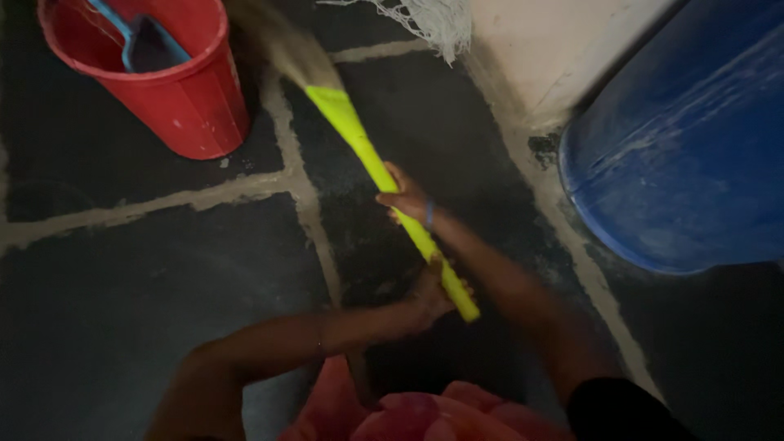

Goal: The person sweeps a stone floor using a grass broom, moving dust and debris together and then sweeping into a red bucket.

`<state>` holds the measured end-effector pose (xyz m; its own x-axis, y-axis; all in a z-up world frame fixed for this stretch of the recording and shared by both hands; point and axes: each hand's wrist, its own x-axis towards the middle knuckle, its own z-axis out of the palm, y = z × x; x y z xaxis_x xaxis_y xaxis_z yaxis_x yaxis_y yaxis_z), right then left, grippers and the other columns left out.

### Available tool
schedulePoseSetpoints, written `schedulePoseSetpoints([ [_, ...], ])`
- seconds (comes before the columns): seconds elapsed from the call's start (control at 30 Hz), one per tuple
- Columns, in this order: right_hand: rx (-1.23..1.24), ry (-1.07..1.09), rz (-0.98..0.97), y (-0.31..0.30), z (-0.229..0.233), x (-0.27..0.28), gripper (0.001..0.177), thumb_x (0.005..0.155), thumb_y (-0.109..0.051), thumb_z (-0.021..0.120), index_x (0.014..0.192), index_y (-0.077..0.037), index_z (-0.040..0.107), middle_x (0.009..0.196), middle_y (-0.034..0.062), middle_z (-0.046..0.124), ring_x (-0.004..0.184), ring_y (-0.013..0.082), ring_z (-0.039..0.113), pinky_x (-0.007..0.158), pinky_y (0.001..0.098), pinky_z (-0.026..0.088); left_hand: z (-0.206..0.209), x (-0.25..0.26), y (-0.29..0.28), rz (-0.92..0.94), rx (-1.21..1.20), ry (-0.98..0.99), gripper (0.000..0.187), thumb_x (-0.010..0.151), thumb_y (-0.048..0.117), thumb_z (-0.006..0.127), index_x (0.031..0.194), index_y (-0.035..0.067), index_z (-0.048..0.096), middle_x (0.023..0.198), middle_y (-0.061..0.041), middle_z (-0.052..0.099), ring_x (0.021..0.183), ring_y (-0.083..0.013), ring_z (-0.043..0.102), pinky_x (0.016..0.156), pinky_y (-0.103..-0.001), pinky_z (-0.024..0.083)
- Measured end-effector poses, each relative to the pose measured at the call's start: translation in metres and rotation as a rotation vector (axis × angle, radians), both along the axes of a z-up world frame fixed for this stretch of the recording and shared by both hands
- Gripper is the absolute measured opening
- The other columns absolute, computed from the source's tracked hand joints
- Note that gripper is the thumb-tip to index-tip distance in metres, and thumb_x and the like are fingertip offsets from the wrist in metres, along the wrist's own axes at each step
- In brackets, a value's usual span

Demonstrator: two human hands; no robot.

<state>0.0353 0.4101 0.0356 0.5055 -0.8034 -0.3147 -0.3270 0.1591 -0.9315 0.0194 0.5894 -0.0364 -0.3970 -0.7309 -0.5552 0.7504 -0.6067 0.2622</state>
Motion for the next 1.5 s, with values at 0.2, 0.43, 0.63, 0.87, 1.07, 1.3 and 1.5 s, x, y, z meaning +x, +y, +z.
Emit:
schedulePoseSetpoints([
  [0.2, -0.022, 0.127, -0.191, 0.029, 0.003, -0.076, 0.082, 0.094, -0.013, 0.067, 0.16, -0.02, 0.02, 0.09, 0.0103, 0.062, 0.055, 0.0129, 0.054, 0.045, 0.0299, 0.051, 0.006, -0.017, 0.03, -0.257, -0.124, 0.095, 0.061, 0.098, 0.063, 0.052, 0.132, 0.013, 0.045, 0.104, -0.017, 0.06, 0.1, -0.038, 0.065, 0.096, -0.062, 0.053],
  [0.43, -0.023, 0.044, -0.131, 0.017, -0.079, -0.092, 0.093, 0.094, -0.011, 0.063, 0.165, -0.023, 0.005, 0.081, 0.016, 0.058, 0.05, 0.0169, 0.054, 0.043, 0.0334, 0.051, -0.012, 0.001, 0.037, -0.316, -0.032, 0.123, 0.054, 0.101, 0.059, 0.056, 0.128, 0.013, 0.046, 0.107, -0.018, 0.06, 0.104, -0.0378, 0.065, 0.099, -0.061, 0.054],
  [0.63, -0.14, 0.071, 0.049, -0.013, -0.106, -0.028, 0.097, 0.088, -0.008, 0.07, 0.162, -0.019, 0.009, 0.099, 0.0079, 0.065, 0.053, 0.0152, 0.062, 0.046, 0.033, 0.055, -0.026, -0.004, 0.013, -0.04, 0.207, 0.045, 0.054, 0.097, 0.058, 0.055, 0.122, 0.011, 0.049, 0.099, -0.02, 0.059, 0.088, -0.0387, 0.062, 0.086, -0.06, 0.054],
  [0.87, 0.07, -0.141, -0.048, -0.016, -0.053, 0.005, 0.098, 0.086, -0.003, 0.072, 0.165, -0.021, 0.016, 0.092, 0.0135, 0.06, 0.053, 0.0144, 0.054, 0.043, 0.0324, 0.05, 0.001, 0.021, -0.007, 0.019, -0.015, -0.118, 0.048, 0.104, 0.054, 0.045, 0.122, 0.01, 0.047, 0.1, -0.014, 0.059, 0.09, -0.0315, 0.063, 0.087, -0.058, 0.057],
  [1.07, -0.055, -0.041, -0.261, -0.032, -0.041, -0.034, 0.092, 0.088, -0.003, 0.07, 0.161, -0.019, 0.016, 0.105, 0.0089, 0.061, 0.053, 0.0141, 0.056, 0.043, 0.0318, 0.052, 0.023, 0.035, -0.01, -0.224, -0.187, -0.134, 0.05, 0.101, 0.058, 0.039, 0.119, 0.014, 0.05, 0.094, -0.014, 0.058, 0.083, -0.0304, 0.063, 0.084, -0.055, 0.056],
  [1.3, -0.157, 0.047, -0.161, -0.046, -0.113, -0.046, 0.096, 0.084, -0.003, 0.064, 0.162, -0.017, 0.011, 0.118, 0.0182, 0.059, 0.058, 0.0186, 0.063, 0.047, 0.0318, 0.057, -0.021, 0.049, -0.008, -0.247, 0.035, -0.15, 0.048, 0.103, 0.056, 0.049, 0.123, 0.013, 0.055, 0.097, -0.012, 0.063, 0.085, -0.0293, 0.066, 0.087, -0.054, 0.058],
  [1.5, -0.13, 0.112, -0.003, -0.036, -0.097, 0.026, 0.102, 0.084, -0.001, 0.069, 0.16, -0.022, 0.006, 0.124, 0.01, 0.054, 0.059, 0.0191, 0.066, 0.048, 0.0344, 0.059, -0.043, 0.059, 0.005, -0.06, 0.012, 0.008, 0.053, 0.102, 0.059, 0.047, 0.121, 0.01, 0.051, 0.101, -0.016, 0.06, 0.092, -0.0353, 0.064, 0.09, -0.059, 0.055],
])
